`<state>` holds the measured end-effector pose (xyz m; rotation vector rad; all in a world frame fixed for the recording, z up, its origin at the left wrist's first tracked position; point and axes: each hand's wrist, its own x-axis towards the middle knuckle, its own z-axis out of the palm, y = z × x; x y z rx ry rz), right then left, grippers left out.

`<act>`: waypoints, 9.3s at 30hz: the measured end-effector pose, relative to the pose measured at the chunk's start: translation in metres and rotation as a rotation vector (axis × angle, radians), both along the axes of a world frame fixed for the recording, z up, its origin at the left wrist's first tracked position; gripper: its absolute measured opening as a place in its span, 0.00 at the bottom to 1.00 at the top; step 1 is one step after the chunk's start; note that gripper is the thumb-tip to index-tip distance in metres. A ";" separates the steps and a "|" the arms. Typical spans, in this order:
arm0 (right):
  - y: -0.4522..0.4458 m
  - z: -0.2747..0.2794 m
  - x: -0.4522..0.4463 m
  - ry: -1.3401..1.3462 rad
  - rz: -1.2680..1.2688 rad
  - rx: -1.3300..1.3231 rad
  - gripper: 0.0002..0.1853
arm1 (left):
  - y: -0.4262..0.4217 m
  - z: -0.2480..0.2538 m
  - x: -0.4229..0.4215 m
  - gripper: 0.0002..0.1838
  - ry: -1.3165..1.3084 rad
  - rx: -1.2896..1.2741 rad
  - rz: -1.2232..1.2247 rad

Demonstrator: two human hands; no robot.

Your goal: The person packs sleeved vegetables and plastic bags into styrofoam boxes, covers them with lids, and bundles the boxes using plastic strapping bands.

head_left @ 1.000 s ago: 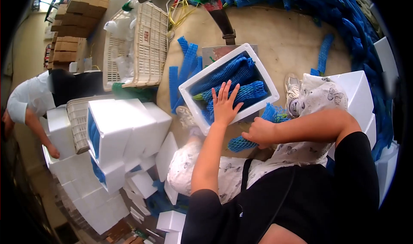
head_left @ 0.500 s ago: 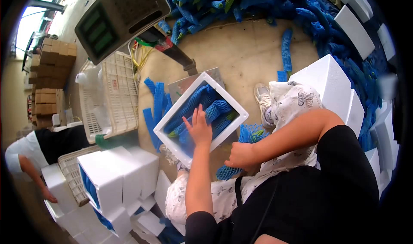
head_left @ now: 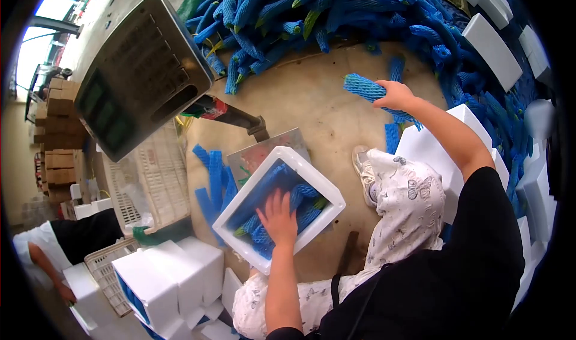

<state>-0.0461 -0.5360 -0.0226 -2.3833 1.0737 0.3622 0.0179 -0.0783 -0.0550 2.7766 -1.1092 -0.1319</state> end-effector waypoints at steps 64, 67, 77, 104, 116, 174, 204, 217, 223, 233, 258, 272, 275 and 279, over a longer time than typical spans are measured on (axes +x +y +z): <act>-0.186 -0.063 0.215 -1.043 0.071 -0.520 0.25 | -0.014 0.009 -0.014 0.29 0.067 0.131 0.119; -0.253 -0.098 0.329 -0.873 0.184 -0.592 0.34 | -0.018 0.012 -0.013 0.27 0.062 0.137 0.118; -0.251 -0.137 0.392 -0.610 -0.349 -0.794 0.25 | -0.012 0.009 -0.021 0.22 0.092 0.169 0.169; 0.121 0.146 0.032 -0.546 0.791 0.096 0.36 | 0.046 0.043 0.010 0.48 0.162 -0.117 -0.123; 0.348 0.013 0.014 -0.489 1.304 0.007 0.32 | 0.189 0.130 -0.023 0.20 0.277 -0.527 0.436; 0.287 0.005 0.037 -0.249 1.116 -0.178 0.17 | 0.110 0.023 0.026 0.24 0.149 -0.167 0.322; 0.289 0.004 0.036 -0.272 0.899 -0.007 0.18 | 0.100 -0.019 0.085 0.47 1.102 -0.304 0.632; 0.302 -0.006 0.026 -0.438 1.019 -0.142 0.36 | 0.080 0.002 -0.005 0.34 -0.052 -0.167 0.329; 0.289 0.017 0.035 -0.473 0.898 -0.169 0.42 | 0.096 0.015 0.002 0.36 -0.015 -0.358 0.449; 0.233 -0.049 0.001 -0.169 0.274 0.145 0.21 | 0.156 -0.006 -0.028 0.25 0.644 -0.495 1.121; 0.815 0.380 0.274 -0.510 1.139 0.234 0.26 | 0.546 0.393 0.119 0.31 -0.295 -0.145 1.325; 0.724 0.203 0.235 -0.706 1.351 0.852 0.30 | 0.566 0.361 0.148 0.21 -0.959 -0.262 1.105; 0.602 0.070 0.101 -0.331 1.537 0.574 0.26 | 0.548 0.332 0.122 0.16 -1.155 -0.374 0.953; 0.455 -0.025 -0.096 0.339 1.338 0.551 0.27 | 0.500 0.166 0.055 0.31 -0.659 -0.257 1.071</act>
